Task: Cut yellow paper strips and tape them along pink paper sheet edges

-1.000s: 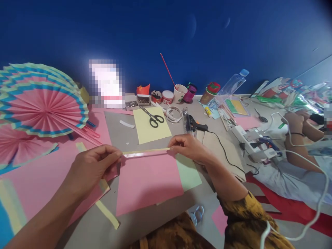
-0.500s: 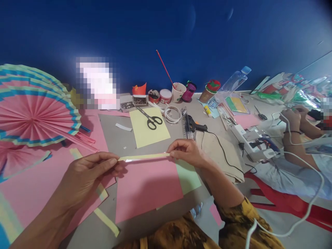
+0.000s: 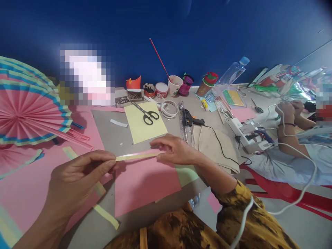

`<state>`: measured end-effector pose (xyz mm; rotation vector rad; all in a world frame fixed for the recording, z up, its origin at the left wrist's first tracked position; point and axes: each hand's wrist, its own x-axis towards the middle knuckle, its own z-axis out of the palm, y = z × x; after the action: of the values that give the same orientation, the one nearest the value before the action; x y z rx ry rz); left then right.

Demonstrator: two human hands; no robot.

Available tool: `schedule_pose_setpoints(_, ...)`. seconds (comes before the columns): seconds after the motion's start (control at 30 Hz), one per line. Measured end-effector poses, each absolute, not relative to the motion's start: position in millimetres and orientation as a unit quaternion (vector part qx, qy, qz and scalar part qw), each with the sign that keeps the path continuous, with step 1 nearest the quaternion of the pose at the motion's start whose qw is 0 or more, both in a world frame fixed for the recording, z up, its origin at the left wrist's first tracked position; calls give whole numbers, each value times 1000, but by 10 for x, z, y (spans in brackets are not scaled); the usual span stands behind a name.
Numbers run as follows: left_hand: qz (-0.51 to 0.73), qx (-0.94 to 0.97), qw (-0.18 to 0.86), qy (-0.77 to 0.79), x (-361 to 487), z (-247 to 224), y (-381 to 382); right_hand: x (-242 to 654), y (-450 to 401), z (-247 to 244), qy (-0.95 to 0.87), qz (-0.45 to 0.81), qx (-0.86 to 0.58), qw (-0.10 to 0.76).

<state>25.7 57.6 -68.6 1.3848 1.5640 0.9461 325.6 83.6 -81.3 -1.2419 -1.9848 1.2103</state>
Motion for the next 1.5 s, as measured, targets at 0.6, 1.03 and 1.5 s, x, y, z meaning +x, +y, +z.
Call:
schedule_pose_setpoints(0.6,205,586,352,700,298,-758,470,3449,489,-841,-642,478,-569,189)
schedule_pose_setpoints(1.03,161,606,349,696,326,-821,547,3355,660,-894,-621,390,-658,174)
schedule_pose_setpoints(1.5,10,613,327,719,321,-849,647,3313,687,-905,-634,339,-677,155)
